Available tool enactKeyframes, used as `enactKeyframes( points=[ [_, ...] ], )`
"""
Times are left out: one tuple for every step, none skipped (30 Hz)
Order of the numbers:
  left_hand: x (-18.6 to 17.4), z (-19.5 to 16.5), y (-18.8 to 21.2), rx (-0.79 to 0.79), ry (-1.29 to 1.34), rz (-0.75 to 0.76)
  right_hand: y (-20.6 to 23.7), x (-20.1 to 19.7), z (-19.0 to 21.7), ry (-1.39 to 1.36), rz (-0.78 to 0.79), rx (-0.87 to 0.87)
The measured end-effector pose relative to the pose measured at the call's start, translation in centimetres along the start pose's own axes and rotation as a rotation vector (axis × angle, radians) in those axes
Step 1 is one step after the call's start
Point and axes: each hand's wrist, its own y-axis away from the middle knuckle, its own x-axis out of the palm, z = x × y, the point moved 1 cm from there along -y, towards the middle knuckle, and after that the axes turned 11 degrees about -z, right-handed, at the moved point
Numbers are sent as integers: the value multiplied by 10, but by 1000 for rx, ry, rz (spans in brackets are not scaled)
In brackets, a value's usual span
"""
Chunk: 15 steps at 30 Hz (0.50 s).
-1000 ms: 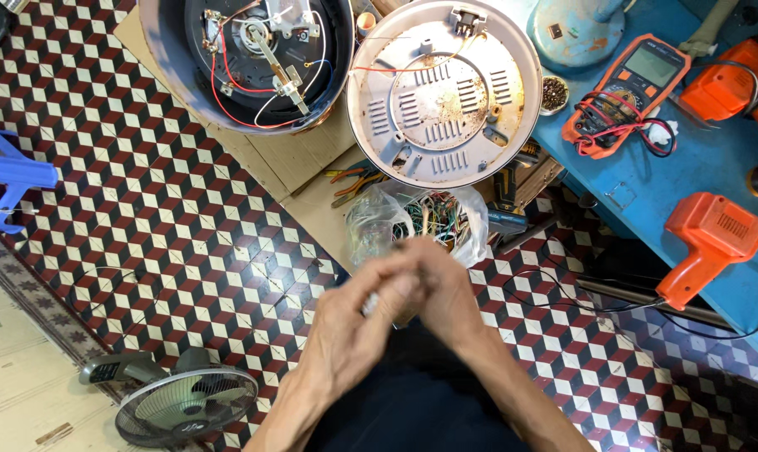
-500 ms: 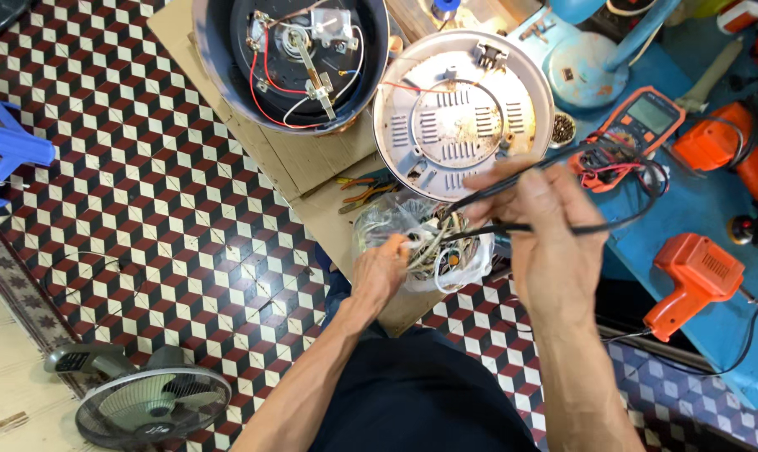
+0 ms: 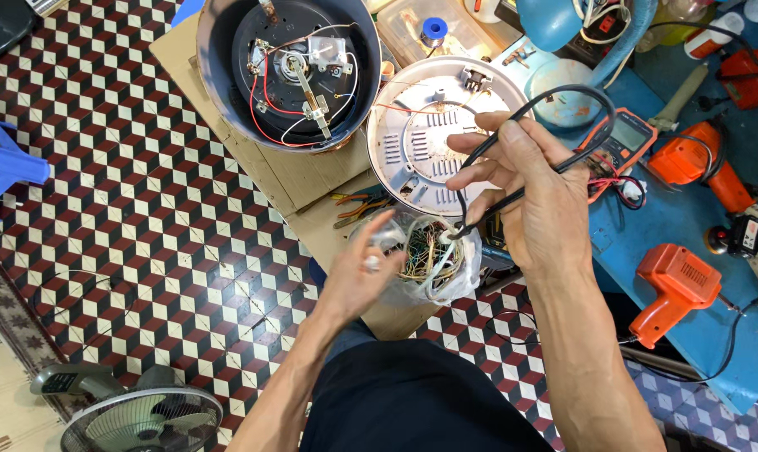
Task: The person works on a disassembled ceiling fan motor, stripping and twisting wires, then uses a heat gun to apply heat to a component on the fan housing. They retrieve a bag of wires from a storage area and continue handling wires and small parts on the workbench.
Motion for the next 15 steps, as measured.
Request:
enactKeyframes(
  points=[
    [4,-12,-3,48,-145,56,-1,1,1,8,5,2],
    [7,-21,-7,94,-292,111,-2,3,3,15,11,5],
    [9,-28,-11,208,-322,103,-3,4,4,20,27,8],
    [10,-33,-17,322,-352,97,-4,5,7,25,40,11],
    [11,-35,-21,436,-381,97,-4,5,8,32,47,15],
    [12,-36,-26,512,-381,83,-4,5,9,7,58,43],
    [12,-35,-31,589,-381,67,-5,3,10,-18,69,70],
    [12,-34,-33,668,-380,51,-5,1,10,-43,80,95],
    [11,-31,-35,651,-370,57,-5,-3,10,-39,78,87],
    [11,-29,-35,634,-358,65,-6,-7,9,-34,75,79],
    [9,-26,-35,615,-347,71,-7,-12,8,-28,72,72],
    [8,-23,-33,613,-329,50,-10,-18,8,-41,58,73],
    [6,-21,-30,612,-312,29,-13,-24,8,-55,44,74],
    [4,-18,-27,611,-294,11,-16,-30,8,-68,26,74],
    [3,-16,-24,639,-274,-18,-19,-35,7,-141,43,116]
  ],
)
